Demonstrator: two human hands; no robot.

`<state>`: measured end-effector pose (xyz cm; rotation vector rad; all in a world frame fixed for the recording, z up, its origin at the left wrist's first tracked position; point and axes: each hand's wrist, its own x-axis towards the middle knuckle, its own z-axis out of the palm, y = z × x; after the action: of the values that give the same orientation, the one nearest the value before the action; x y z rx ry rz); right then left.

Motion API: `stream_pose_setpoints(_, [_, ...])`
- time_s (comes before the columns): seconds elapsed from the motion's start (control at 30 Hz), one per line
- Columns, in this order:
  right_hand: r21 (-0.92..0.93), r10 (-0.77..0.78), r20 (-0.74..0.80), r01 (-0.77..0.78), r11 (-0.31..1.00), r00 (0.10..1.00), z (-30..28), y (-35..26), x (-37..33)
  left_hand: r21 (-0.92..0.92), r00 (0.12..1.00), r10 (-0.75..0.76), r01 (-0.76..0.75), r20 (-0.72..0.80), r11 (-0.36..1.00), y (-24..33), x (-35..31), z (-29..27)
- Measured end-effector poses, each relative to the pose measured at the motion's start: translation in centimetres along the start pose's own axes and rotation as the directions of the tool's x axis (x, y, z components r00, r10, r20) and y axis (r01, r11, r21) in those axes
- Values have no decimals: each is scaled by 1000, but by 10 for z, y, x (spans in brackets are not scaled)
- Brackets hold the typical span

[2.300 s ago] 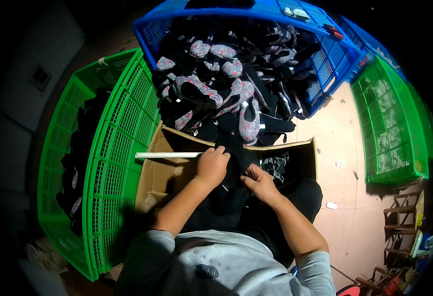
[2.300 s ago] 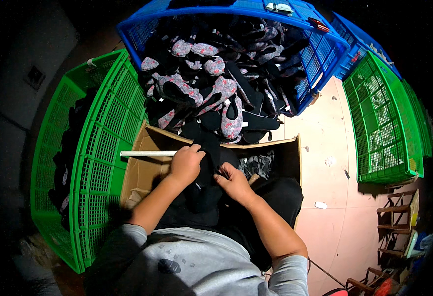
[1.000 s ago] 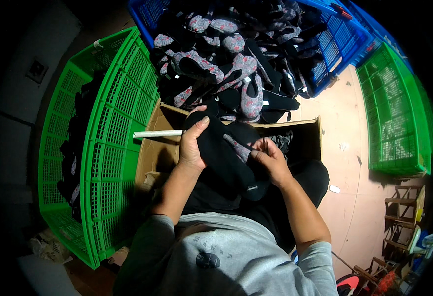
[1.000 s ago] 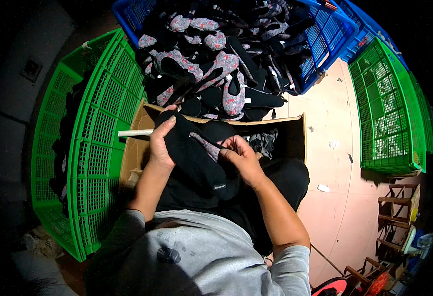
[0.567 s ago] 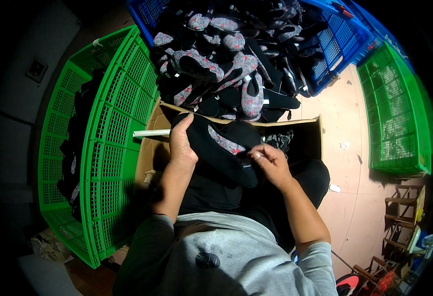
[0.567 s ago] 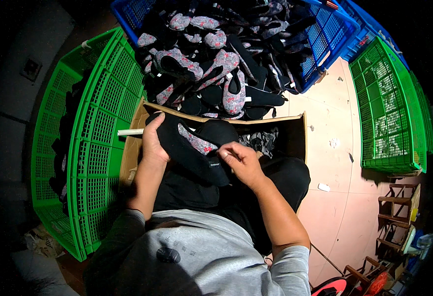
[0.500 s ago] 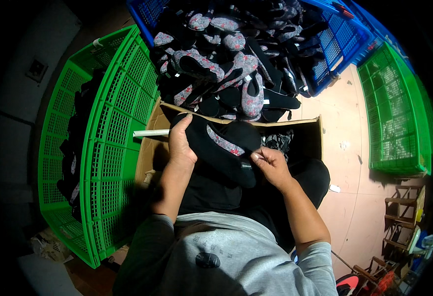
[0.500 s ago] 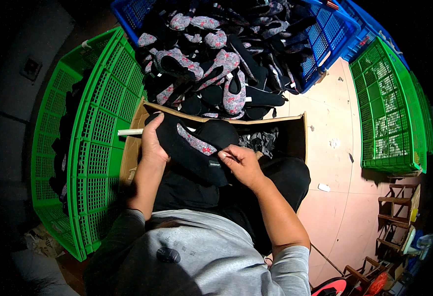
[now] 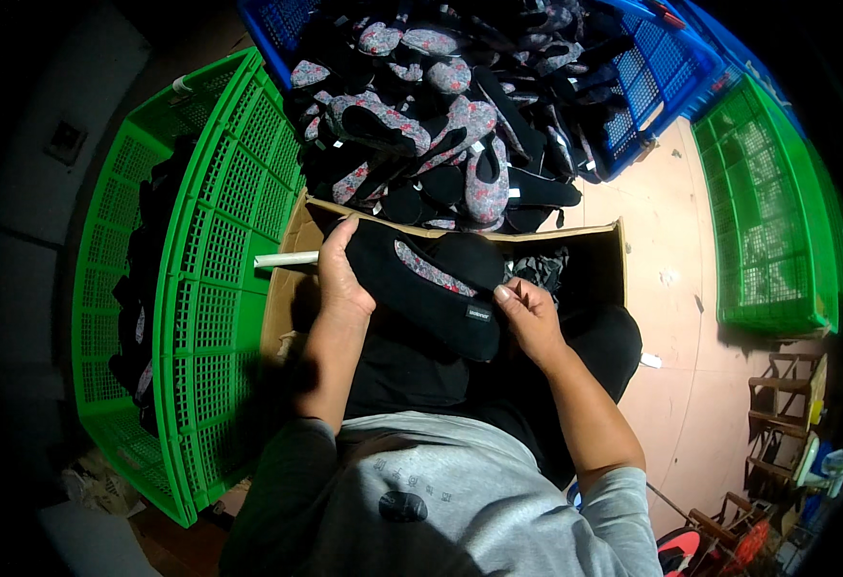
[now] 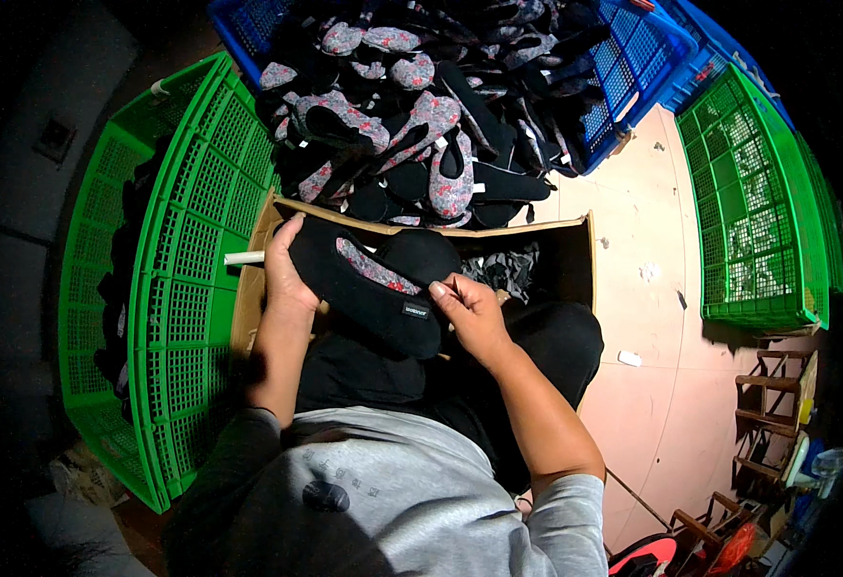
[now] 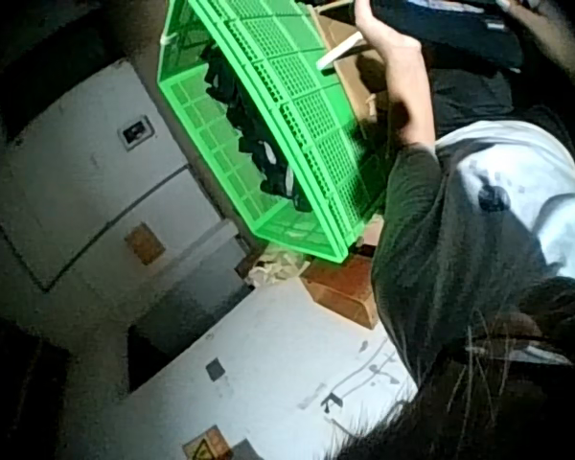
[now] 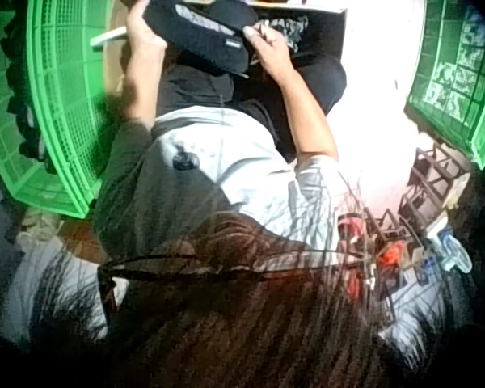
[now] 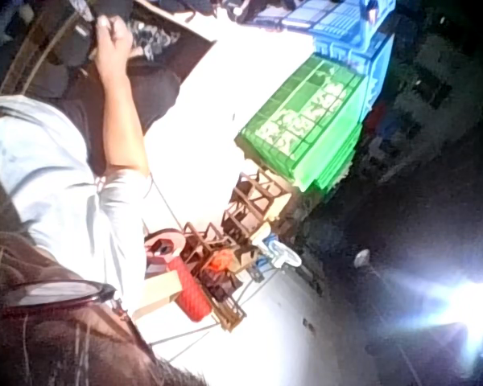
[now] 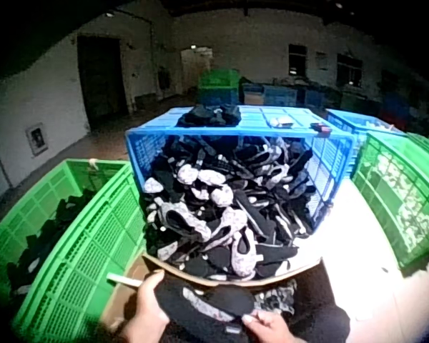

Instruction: The person sits on the floor and sews a patterned fabric upper onto a black slipper sole using a needle and thread. They repeatedly pull the thread through the material to secure the upper to the sole, handling the slipper with both hands.

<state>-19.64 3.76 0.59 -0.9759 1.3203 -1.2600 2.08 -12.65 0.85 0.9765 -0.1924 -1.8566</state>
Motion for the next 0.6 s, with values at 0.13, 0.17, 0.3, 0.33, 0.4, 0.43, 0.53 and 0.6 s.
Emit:
stream_pose_setpoints(0.13, [-21, -18, -20, 18, 1000, 1000, -1, 2, 2, -10, 1000, 22, -22, 14, 1000, 0, -1, 2])
stream_pose_setpoints(0.17, [-25, -11, -25, 10, 1000, 1000, -1, 1, 2, -3, 1000, 31, -31, 7, 1000, 0, -1, 3])
stream_pose_setpoints(0.3, [-1, -12, -57, 12, 1000, 998, 2, 1, 4, 5, 999, 41, -41, -29, 999, 0, -6, 7])
stream_pose_setpoints(0.33, [14, -21, -69, 22, 1000, 997, 3, 2, 5, 3, 999, 37, -37, -40, 999, 0, -7, 9])
stream_pose_setpoints(0.4, [41, 2, -71, 1, 999, 997, 4, -5, 4, 6, 999, 25, -25, -43, 1000, 0, -9, 11])
stream_pose_setpoints(0.43, [55, 14, -71, -10, 998, 997, 5, -7, 4, 7, 999, 19, -19, -45, 1000, 0, -9, 12])
stream_pose_setpoints(0.53, [45, 12, -76, -9, 999, 997, 0, 3, 6, 18, 999, -36, 37, -22, 999, 0, -5, 4])
stream_pose_setpoints(0.6, [50, 9, -90, -5, 999, 996, -1, 6, 6, 31, 999, -43, 43, -24, 999, -1, -5, 4])
